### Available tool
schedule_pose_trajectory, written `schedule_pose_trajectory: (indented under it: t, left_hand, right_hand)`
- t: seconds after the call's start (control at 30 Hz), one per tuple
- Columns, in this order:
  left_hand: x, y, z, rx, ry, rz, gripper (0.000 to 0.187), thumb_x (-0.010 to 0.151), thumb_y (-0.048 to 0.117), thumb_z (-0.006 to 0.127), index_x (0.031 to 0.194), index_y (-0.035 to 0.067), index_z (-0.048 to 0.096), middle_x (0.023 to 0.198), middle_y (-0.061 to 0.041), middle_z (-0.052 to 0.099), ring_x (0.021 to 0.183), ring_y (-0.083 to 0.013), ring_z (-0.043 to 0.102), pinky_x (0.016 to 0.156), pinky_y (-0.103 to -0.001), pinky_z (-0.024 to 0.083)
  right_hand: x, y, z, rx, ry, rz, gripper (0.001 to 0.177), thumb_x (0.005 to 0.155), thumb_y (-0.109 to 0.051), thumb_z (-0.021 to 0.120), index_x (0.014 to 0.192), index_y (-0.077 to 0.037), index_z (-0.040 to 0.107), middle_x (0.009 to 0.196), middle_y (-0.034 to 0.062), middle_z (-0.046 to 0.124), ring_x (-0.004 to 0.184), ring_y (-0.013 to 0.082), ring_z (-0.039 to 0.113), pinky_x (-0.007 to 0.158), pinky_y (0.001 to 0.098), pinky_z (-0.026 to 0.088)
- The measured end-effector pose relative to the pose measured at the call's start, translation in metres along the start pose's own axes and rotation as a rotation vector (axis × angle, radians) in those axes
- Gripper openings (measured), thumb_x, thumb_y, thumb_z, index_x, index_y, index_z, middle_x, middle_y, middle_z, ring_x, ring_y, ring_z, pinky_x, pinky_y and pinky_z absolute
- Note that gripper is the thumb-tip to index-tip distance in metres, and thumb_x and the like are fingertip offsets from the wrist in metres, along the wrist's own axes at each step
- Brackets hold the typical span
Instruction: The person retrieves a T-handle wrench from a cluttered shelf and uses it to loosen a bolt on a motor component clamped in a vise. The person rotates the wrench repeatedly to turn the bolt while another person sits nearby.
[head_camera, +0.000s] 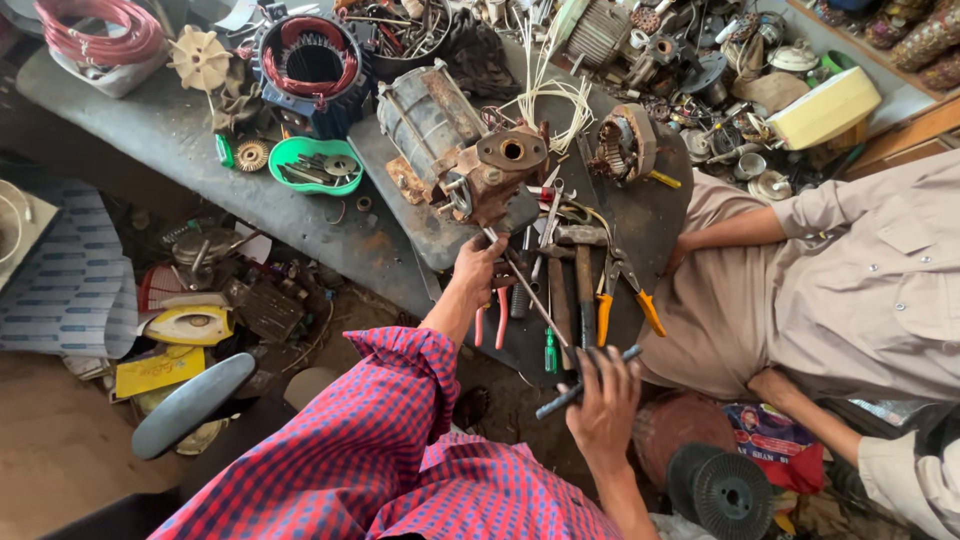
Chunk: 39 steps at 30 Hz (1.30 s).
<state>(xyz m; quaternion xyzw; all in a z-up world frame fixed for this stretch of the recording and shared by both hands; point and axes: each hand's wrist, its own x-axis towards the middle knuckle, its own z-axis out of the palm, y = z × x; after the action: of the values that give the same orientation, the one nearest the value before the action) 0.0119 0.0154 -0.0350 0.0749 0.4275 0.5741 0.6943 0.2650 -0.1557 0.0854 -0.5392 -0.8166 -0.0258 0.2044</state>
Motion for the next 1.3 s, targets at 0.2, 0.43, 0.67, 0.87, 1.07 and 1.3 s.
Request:
schedule_pose_trajectory:
  t: [0.2,0.43,0.67,0.87,1.07,1.3]
  left_hand:
    - [-0.004,0.008,0.003,-0.005,0.005,-0.025,0.028,0.101,0.016,0.062,0.128,0.012,0.057,0.087,-0.010,0.068,0.071,-0.0273,0.074,0.053,-0.038,0.064]
    - [-0.008,0.010,0.002,0.012,0.007,-0.004,0.033,0.099,0.014,0.061,0.132,0.015,0.053,0.086,-0.009,0.069,0.071,-0.0278,0.075,0.052,-0.039,0.063]
    - [-0.006,0.004,0.008,-0.015,0.046,0.037,0.029,0.100,0.013,0.060,0.128,0.013,0.053,0.086,-0.010,0.067,0.067,-0.0288,0.073,0.050,-0.042,0.061]
    - [-0.006,0.011,0.004,-0.021,-0.001,0.081,0.035,0.100,0.013,0.058,0.134,0.013,0.049,0.085,-0.013,0.067,0.064,-0.0285,0.072,0.049,-0.044,0.062]
    - [-0.002,0.004,0.004,-0.044,0.060,0.080,0.053,0.099,0.014,0.061,0.148,0.019,0.041,0.101,-0.012,0.063,0.067,-0.0285,0.071,0.053,-0.045,0.061]
    - [0.001,0.000,0.004,-0.040,0.076,0.084,0.054,0.099,0.013,0.063,0.148,0.021,0.040,0.106,-0.010,0.065,0.072,-0.0260,0.070,0.058,-0.047,0.061]
  right_hand:
    - [-0.013,0.035,0.036,0.522,-0.043,0.279,0.056,0.083,-0.041,0.077,0.127,-0.008,0.067,0.118,0.0119,0.072,0.119,0.0331,0.063,0.106,0.0479,0.045]
    - [-0.057,0.060,0.091,1.517,-0.129,1.031,0.040,0.102,-0.035,0.058,0.125,-0.003,0.064,0.118,0.0150,0.073,0.109,0.0271,0.071,0.094,0.0435,0.056]
    - [-0.074,0.078,0.111,0.664,-0.135,0.882,0.050,0.110,-0.043,0.049,0.115,0.002,0.069,0.100,0.0151,0.076,0.085,0.0277,0.078,0.075,0.0382,0.057]
    - [-0.068,0.092,0.143,1.684,-0.386,1.346,0.055,0.106,-0.057,0.060,0.095,-0.003,0.069,0.072,0.0081,0.070,0.055,0.0198,0.062,0.046,0.0337,0.046]
    - [-0.050,0.053,0.059,0.387,-0.080,0.747,0.055,0.093,-0.036,0.072,0.130,0.003,0.059,0.105,0.0145,0.069,0.096,0.0364,0.070,0.085,0.0467,0.052]
    - [-0.015,-0.005,0.008,0.179,-0.209,0.317,0.064,0.080,-0.040,0.079,0.131,-0.004,0.065,0.129,0.0178,0.059,0.119,0.0393,0.060,0.095,0.0485,0.051]
